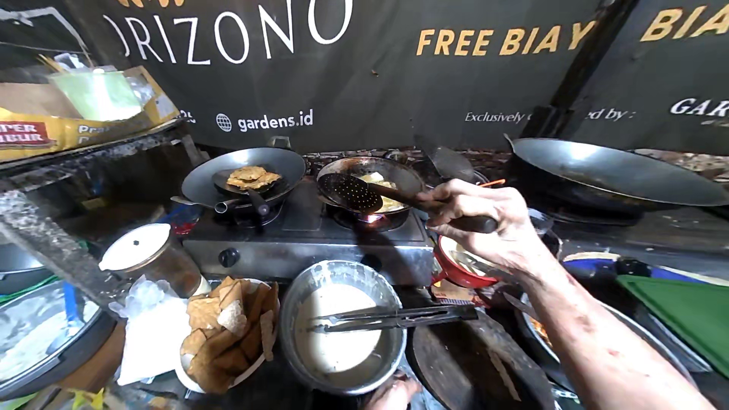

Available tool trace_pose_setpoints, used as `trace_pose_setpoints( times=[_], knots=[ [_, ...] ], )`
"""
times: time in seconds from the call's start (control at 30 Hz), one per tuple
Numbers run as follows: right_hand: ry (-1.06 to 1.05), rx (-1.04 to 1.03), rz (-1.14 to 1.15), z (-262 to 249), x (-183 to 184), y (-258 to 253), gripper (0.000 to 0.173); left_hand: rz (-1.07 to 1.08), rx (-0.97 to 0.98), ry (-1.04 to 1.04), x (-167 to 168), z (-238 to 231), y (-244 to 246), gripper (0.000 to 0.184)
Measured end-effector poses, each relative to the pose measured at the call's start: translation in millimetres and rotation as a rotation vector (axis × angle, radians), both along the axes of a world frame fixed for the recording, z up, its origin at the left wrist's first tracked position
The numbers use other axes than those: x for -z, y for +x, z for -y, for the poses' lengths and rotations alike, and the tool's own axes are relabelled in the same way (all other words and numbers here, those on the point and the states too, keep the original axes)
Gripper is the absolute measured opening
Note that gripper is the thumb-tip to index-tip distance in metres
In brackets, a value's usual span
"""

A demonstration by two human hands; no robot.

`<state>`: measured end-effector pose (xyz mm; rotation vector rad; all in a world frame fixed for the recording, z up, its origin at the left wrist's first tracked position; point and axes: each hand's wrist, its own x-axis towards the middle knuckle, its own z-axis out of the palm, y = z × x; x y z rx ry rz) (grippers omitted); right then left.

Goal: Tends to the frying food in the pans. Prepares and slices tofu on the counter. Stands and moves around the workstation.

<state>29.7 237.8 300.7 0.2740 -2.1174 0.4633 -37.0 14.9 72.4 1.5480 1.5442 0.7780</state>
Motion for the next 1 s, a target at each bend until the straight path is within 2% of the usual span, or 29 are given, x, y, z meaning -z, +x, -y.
trace_pose_setpoints(
  times=[0.3,0.5,0.67,0.77,1.0],
  knots=[
    [0.033,0.045,-0.002,-11,22,-35,0.007,-0.013,-0.002,-0.015,-1,0,0,0.041],
    [-0.073,0.086,-0.191,-21,21,-22,0.007,0.0,-0.004,-0.032,-3,0,0,0.042],
    [0.073,0.299,-0.304,-42,18,-14,0.008,0.015,-0.006,-0.041,-4,1,0,0.042],
    [0.127,0.434,-0.277,-61,22,-14,0.011,0.008,-0.008,-0.026,-1,0,0,0.042],
    [0.029,0.457,-0.073,-68,36,-18,0.007,0.007,0.01,-0.017,1,-2,0,0.041]
  ],
)
